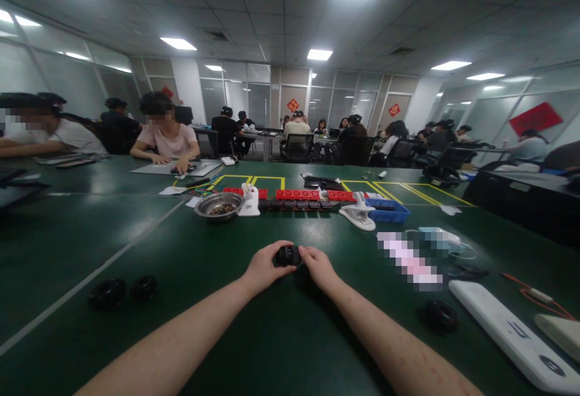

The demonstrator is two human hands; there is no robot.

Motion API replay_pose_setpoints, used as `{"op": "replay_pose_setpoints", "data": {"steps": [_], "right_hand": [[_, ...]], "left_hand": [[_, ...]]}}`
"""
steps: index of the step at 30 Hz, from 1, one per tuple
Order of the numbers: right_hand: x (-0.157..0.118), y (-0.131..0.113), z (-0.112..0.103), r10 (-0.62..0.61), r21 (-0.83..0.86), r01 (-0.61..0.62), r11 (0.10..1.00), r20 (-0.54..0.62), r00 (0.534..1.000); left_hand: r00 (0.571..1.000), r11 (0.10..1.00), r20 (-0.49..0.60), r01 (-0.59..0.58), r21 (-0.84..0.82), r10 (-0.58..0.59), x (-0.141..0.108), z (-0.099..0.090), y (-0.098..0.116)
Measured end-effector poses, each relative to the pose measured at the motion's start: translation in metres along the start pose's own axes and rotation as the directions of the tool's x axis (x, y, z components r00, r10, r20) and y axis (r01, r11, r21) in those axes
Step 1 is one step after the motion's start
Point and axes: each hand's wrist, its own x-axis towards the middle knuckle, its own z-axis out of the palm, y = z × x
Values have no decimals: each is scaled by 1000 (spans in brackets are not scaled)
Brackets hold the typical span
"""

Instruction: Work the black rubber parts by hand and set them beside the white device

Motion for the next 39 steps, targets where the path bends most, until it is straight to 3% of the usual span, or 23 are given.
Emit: {"op": "replay_pose_setpoints", "data": {"steps": [5, 9, 13, 17, 22, 32, 36, 39], "right_hand": [[-2, -3, -1, -124, 33, 123, 992, 18, 992], [-3, -4, -1, -134, 70, 131, 989, 37, 990], [-2, 0, 1, -98, 60, 98, 993, -13, 995], [-1, 4, 0, -39, -35, 36, 999, -92, 995], [-1, 5, 1, -16, -114, 12, 993, -33, 999], [-3, -2, 1, -147, -16, 147, 989, -7, 989], [-4, 0, 1, -123, 54, 124, 991, -17, 992], [-3, 3, 2, -54, 43, 59, 997, -108, 993]], "left_hand": [[990, 983, -22, 135, -123, -139, 4, 1, -7], [983, 972, -27, 173, -159, -179, 5, 2, -10], [985, 984, -54, 157, -83, -162, 4, 1, -3], [996, 997, -52, 72, -2, -72, 1, 0, 4], [1000, 999, 14, -3, 44, 2, -1, -1, 7], [984, 982, 13, 180, -49, -179, 3, -1, -2], [989, 989, -6, 145, -35, -145, 3, 0, 0], [997, 996, 0, 82, 19, -82, 1, 0, 2]]}}
